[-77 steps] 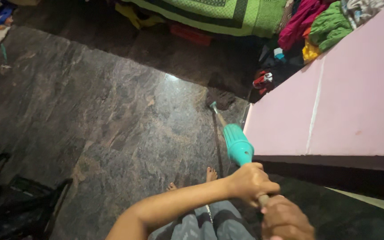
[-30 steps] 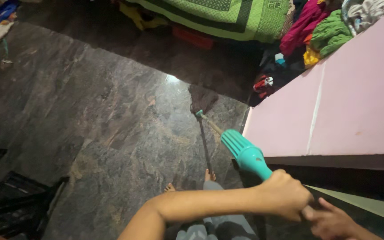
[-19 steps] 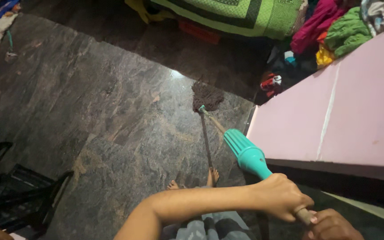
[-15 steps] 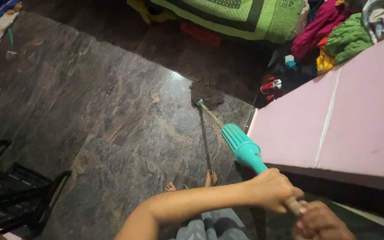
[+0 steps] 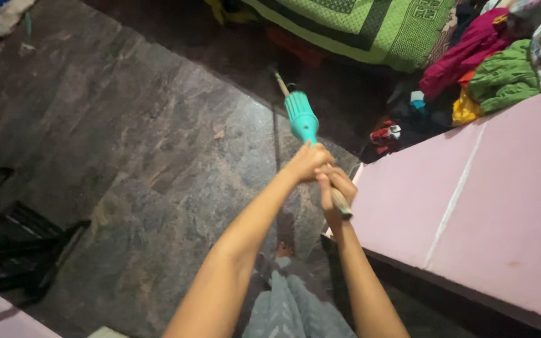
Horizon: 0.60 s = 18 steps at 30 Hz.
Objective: The person mops a dark-tiled floor using a microfiber mop, moving it back and forth between a desk and a bed.
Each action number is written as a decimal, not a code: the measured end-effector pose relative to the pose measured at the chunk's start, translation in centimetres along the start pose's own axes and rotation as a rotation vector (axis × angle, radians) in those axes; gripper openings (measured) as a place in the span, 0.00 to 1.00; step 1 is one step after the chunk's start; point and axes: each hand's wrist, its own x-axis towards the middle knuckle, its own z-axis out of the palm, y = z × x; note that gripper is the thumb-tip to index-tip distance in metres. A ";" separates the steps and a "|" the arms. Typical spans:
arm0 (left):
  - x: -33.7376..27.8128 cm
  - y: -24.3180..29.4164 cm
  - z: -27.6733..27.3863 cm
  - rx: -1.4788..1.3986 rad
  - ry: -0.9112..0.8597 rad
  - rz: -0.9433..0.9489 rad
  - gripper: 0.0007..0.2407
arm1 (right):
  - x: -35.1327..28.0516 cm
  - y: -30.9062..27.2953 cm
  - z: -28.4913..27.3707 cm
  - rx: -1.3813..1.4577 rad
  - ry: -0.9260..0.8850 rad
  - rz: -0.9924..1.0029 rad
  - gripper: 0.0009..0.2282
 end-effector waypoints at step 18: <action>-8.1 14.5 -2.8 -0.174 0.110 0.036 0.07 | -10.9 -5.6 -5.4 -0.136 -0.047 0.013 0.05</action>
